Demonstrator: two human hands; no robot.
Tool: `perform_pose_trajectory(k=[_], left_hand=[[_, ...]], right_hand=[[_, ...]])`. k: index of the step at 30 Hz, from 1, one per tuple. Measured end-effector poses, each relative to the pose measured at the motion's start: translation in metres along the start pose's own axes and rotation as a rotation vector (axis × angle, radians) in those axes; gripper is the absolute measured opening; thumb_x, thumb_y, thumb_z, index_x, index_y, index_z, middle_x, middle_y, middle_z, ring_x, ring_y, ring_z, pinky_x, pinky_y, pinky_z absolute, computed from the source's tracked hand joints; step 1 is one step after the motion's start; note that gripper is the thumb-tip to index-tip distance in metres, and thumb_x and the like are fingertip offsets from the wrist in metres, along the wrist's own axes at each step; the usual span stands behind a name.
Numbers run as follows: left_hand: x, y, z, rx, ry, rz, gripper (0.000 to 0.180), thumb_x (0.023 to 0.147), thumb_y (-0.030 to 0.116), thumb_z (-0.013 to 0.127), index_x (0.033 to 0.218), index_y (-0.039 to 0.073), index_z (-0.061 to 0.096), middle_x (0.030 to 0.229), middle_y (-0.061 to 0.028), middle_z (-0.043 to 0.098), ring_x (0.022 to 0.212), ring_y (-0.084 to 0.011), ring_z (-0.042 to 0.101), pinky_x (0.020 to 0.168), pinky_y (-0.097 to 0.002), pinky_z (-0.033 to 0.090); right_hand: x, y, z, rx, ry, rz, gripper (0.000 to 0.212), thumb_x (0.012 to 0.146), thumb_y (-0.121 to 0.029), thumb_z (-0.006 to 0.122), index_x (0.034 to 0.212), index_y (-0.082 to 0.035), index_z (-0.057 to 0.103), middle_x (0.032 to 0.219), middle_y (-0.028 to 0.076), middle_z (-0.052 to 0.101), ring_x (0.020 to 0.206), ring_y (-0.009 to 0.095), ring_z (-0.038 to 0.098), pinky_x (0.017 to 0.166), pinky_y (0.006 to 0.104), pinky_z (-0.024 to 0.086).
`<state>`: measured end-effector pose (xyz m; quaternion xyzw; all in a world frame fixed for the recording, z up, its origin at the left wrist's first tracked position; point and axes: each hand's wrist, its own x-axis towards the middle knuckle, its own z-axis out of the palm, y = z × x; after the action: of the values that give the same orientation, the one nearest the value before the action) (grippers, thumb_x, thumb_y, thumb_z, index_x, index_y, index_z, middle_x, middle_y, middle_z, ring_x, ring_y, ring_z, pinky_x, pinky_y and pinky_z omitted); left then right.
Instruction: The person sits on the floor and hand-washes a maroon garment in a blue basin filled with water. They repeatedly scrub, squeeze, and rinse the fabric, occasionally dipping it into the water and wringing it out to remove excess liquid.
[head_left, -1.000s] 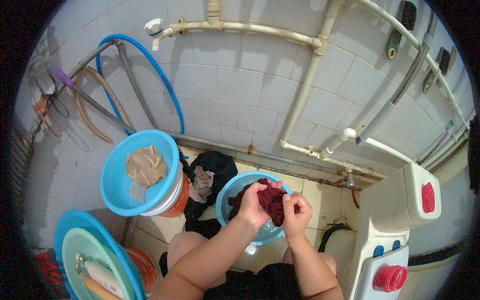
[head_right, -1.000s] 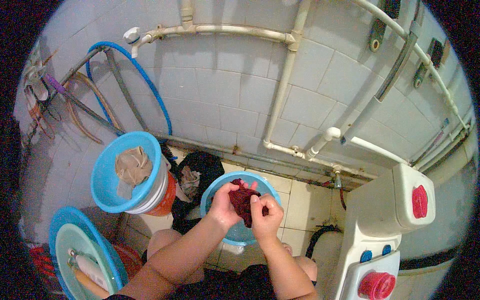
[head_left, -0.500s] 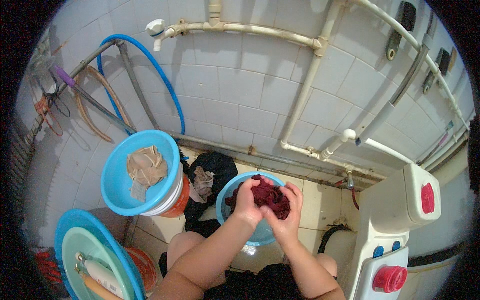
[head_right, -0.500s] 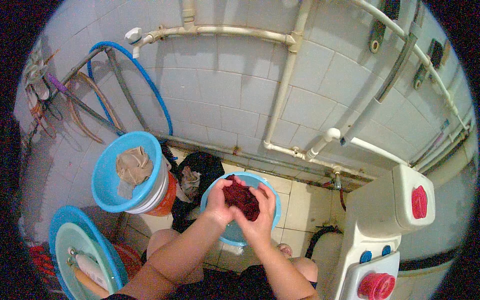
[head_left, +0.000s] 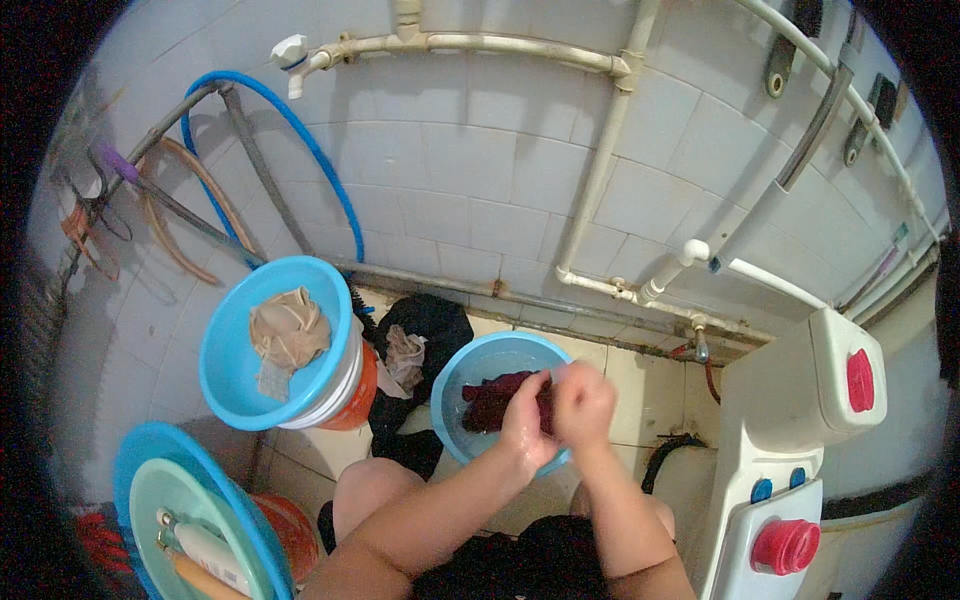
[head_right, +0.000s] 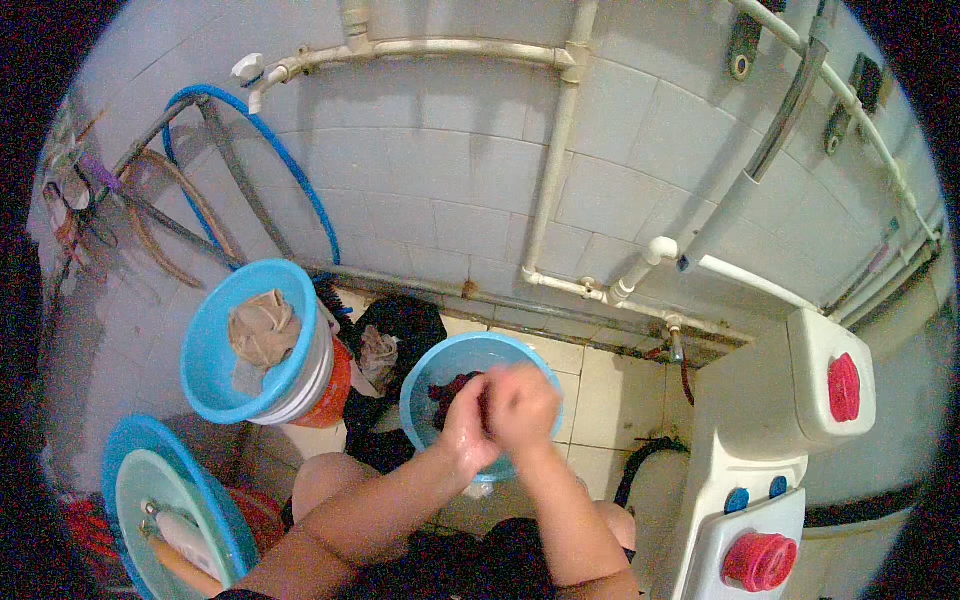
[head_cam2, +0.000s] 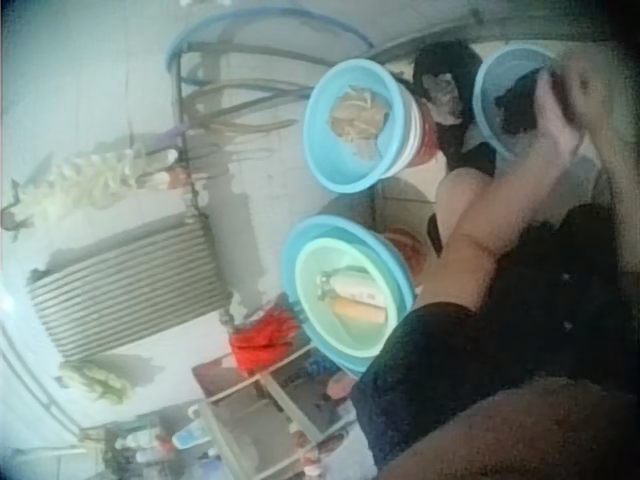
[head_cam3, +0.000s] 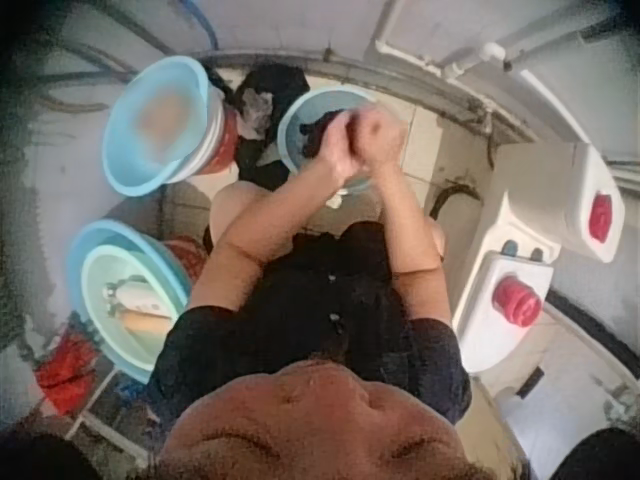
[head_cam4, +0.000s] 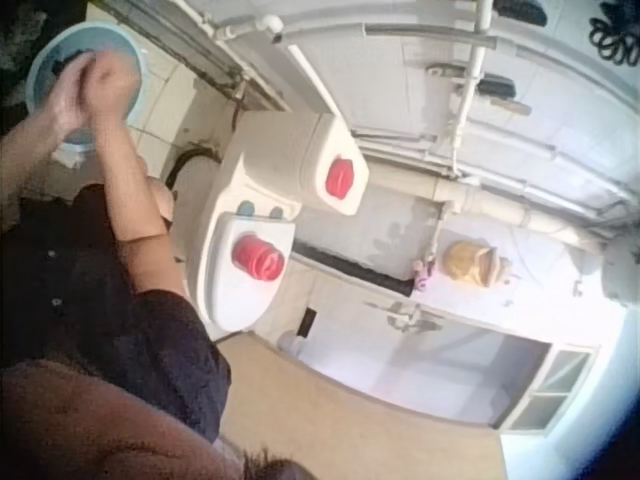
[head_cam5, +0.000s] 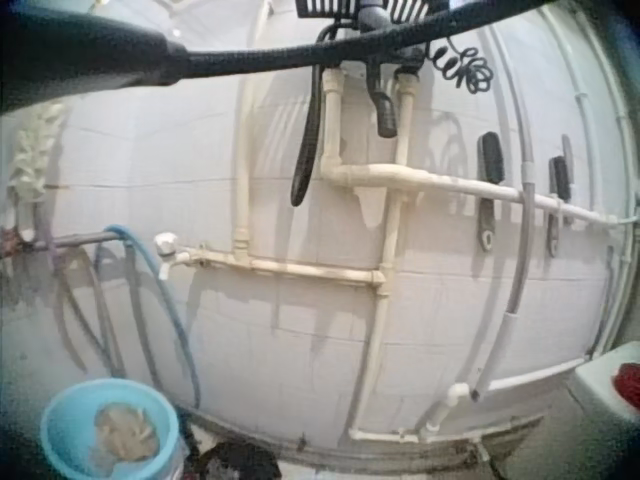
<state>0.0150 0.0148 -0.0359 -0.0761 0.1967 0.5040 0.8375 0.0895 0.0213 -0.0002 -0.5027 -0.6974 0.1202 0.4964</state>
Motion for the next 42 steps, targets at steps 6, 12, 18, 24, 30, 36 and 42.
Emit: perform_pose_trajectory(k=[6,12,18,24,30,36,42], left_hand=[[0.005,0.032,-0.022,0.143,-0.146,-0.116,0.023,0.087,0.031,0.051,0.074,0.011,0.053,0.078,-0.0031,0.059,0.069,-0.0164,0.057,0.062,-0.0329,0.048],[-0.011,0.025,0.038,0.3,0.178,0.013,0.017,0.082,0.025,0.056,0.075,0.01,0.057,0.074,-0.0034,0.061,0.067,-0.0192,0.059,0.064,-0.0333,0.049],[-0.034,0.033,0.051,0.817,-0.174,-0.109,0.012,0.079,0.019,0.06,0.077,0.008,0.058,0.075,-0.0027,0.059,0.069,-0.013,0.057,0.066,-0.0291,0.046],[-0.047,0.025,0.05,1.154,-0.492,-0.225,0.04,0.074,0.02,0.069,0.107,0.004,0.054,0.098,-0.0071,0.06,0.091,-0.0165,0.056,0.081,-0.033,0.045],[-0.039,0.043,0.043,1.813,-0.347,-0.322,0.049,0.075,0.029,0.069,0.112,0.001,0.053,0.096,-0.0075,0.062,0.087,-0.0162,0.058,0.078,-0.0306,0.046],[-0.045,0.071,0.061,1.046,-0.064,0.321,0.044,0.073,0.012,0.068,0.112,0.0,0.051,0.096,-0.0099,0.06,0.08,-0.0165,0.06,0.071,-0.0272,0.049],[-0.04,0.066,0.07,0.515,-0.201,0.49,0.05,0.07,0.019,0.058,0.115,-0.002,0.047,0.114,-0.0155,0.054,0.106,-0.0269,0.052,0.093,-0.042,0.041]], right_hand=[[-0.017,-0.028,-0.003,0.117,-0.11,-0.293,0.017,0.08,-0.009,0.055,0.064,-0.004,0.051,0.069,0.012,0.056,0.064,0.03,0.054,0.057,0.0358,0.043],[-0.002,0.054,-0.017,0.479,-0.173,0.483,0.016,0.083,-0.007,0.054,0.099,-0.005,0.051,0.098,0.008,0.056,0.09,0.02,0.054,0.077,0.0324,0.045],[-0.01,0.075,-0.03,0.152,-0.52,0.126,0.093,0.064,-0.011,0.072,0.141,-0.009,0.019,0.14,0.019,0.028,0.131,0.037,0.022,0.108,0.0429,0.017],[0.01,0.062,-0.014,0.919,-0.4,0.371,0.056,0.082,-0.012,0.054,0.134,-0.006,0.033,0.127,0.019,0.046,0.114,0.026,0.046,0.096,0.0385,0.038],[0.019,0.074,-0.036,1.182,0.012,0.562,0.016,0.084,-0.005,0.05,0.099,-0.003,0.054,0.09,0.005,0.06,0.082,0.014,0.057,0.074,0.0268,0.047],[0.017,0.067,-0.036,0.475,-0.077,0.375,0.033,0.071,-0.003,0.067,0.101,-0.004,0.055,0.092,0.004,0.061,0.085,0.015,0.058,0.077,0.0277,0.046],[-0.008,0.075,-0.015,0.102,-0.64,0.337,0.043,0.065,-0.011,0.07,0.105,-0.005,0.057,0.091,0.013,0.064,0.086,0.023,0.062,0.079,0.0337,0.047]])
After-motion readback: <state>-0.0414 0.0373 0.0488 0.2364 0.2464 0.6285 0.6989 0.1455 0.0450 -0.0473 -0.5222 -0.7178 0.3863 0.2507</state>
